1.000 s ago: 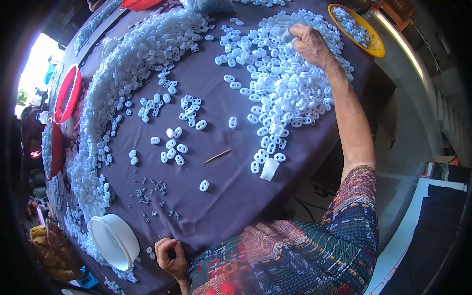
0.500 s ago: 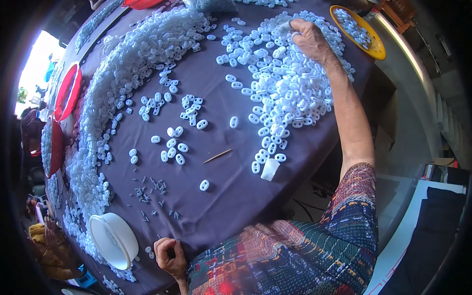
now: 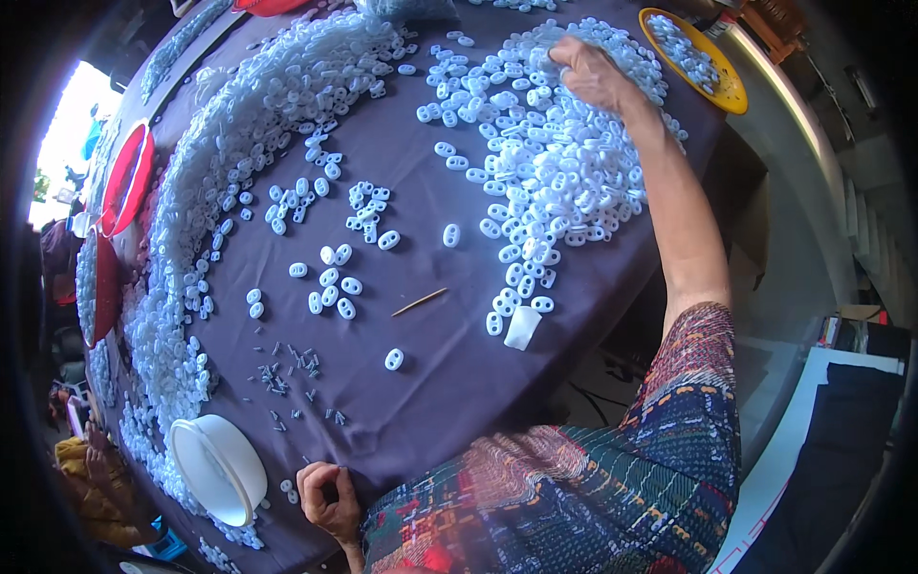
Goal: The person assembles plastic cord locks by inserting springs into plastic toggle pieces by hand, and sorts through piles of plastic components on the table.
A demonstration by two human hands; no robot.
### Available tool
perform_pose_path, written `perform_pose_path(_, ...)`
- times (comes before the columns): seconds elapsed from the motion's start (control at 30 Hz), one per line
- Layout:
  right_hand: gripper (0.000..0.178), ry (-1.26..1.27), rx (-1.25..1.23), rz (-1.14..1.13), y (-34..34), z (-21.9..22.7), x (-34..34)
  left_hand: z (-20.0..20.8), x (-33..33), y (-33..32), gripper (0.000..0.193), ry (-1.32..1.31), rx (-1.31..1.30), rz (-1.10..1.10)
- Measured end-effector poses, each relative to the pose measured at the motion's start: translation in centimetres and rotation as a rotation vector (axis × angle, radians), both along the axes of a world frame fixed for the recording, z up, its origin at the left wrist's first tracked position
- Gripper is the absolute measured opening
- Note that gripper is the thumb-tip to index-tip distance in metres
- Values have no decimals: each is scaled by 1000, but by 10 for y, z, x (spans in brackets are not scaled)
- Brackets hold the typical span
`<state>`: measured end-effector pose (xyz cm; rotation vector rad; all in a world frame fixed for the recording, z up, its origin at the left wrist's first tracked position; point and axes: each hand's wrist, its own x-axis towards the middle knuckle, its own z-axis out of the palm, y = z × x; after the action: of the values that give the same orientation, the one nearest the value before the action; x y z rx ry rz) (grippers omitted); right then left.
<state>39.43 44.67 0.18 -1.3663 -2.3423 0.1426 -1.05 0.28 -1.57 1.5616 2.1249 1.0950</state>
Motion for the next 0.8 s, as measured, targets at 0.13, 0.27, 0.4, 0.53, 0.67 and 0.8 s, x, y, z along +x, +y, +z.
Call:
perform_pose_path(0.13, 17, -6, -95, 46, -14, 3, 6, 1, 1, 1, 13, 23, -2, 2)
perform_pose_path(0.27, 16, 131, 22, -49, -8, 0, 6, 1, 1, 0, 13, 19, 8, -2)
perform_pose_path(0.4, 25, -81, 167, -8, -13, -6, -8, 0, 2, 1, 13, 9, 3, 8)
perform_pose_path(0.53, 32, 39, -131, 76, -27, -2, -1, 2, 3, 1, 14, 36, 2, 4)
perform_pose_path(0.67, 19, 419, -30, 55, -31, 3, 6, 1, 1, 0, 14, 20, 0, 7)
perform_pose_path(0.8, 10, 209, -30, -130, -20, 5, 13, 1, 4, 3, 16, 11, 19, 21)
